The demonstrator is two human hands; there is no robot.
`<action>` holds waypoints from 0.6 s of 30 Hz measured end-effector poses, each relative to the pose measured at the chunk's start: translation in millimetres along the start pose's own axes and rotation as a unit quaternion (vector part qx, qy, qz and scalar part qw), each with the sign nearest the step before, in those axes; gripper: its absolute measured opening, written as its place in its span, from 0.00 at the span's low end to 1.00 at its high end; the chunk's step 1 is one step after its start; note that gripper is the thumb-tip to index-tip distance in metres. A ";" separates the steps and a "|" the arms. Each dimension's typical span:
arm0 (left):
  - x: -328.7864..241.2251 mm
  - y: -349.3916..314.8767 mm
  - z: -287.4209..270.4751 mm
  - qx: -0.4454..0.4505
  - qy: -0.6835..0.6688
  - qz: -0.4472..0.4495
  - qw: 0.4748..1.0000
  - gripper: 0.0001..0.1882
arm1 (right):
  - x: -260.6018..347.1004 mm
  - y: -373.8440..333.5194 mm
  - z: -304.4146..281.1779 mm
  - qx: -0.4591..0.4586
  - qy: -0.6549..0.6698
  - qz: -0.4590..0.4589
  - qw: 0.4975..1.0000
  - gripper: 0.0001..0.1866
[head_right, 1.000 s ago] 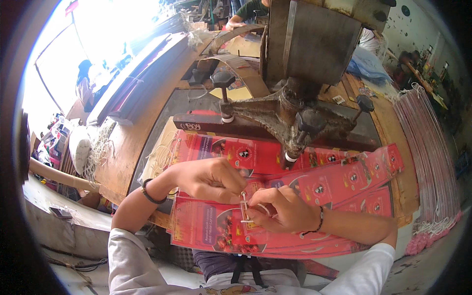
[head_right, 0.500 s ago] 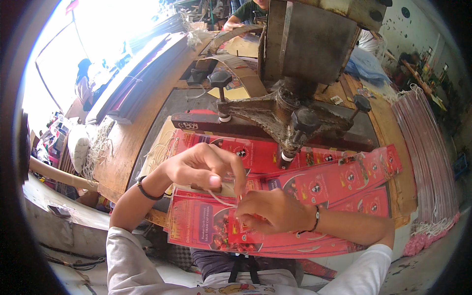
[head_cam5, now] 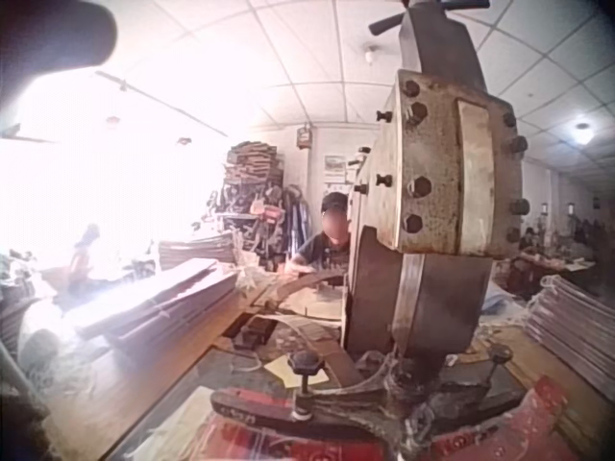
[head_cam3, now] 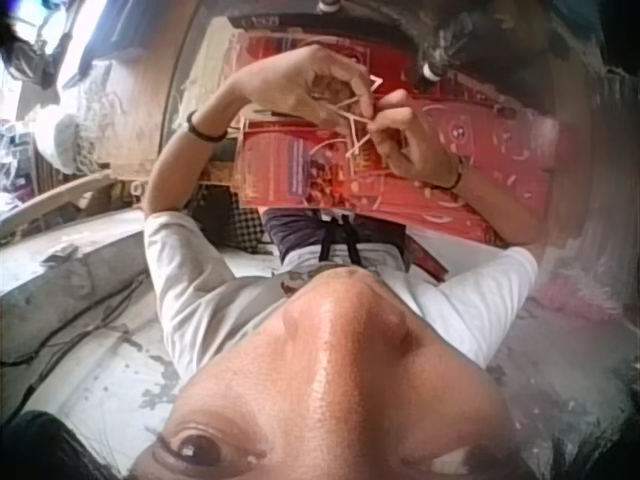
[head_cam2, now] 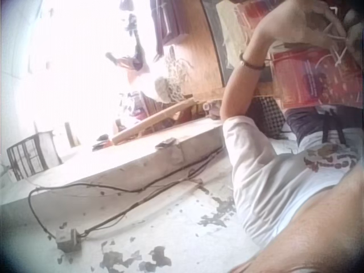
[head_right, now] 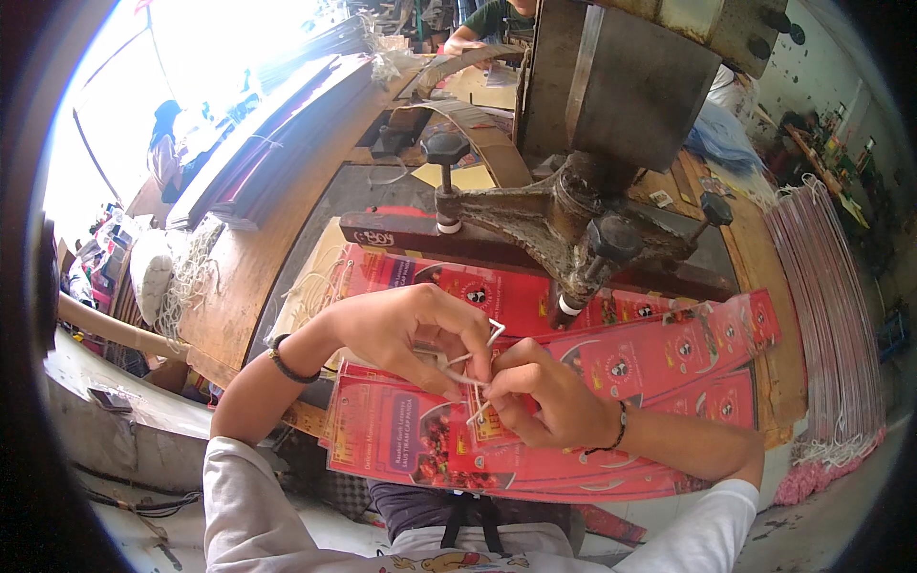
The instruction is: The person places a stack of printed red product packages under a press to align them, uses a small wooden tool to poke holes in the packages, and then threads and ties a white string through the holes to bundle them together.
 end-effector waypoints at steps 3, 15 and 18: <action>2.7 0.2 -1.1 0.030 0.128 -0.032 0.991 0.13 | 1.3 2.6 0.0 -0.008 -0.005 -0.013 1.000 0.16; 16.6 0.7 -2.0 -0.038 0.045 -0.031 0.998 0.12 | -2.2 4.1 3.1 -0.003 -0.017 0.021 1.000 0.14; 11.7 0.4 -8.5 -0.063 0.075 -0.030 0.995 0.09 | -2.0 7.9 4.8 -0.003 -0.042 0.015 0.999 0.13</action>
Point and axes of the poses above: each hand's wrist, its own y-axis towards the middle knuckle, its own z-axis out of the palm, x = y × z, the point moved 7 cm from there along y, towards the middle knuckle, and after that the axes turned 15 degrees about y, right-handed, at the moved point
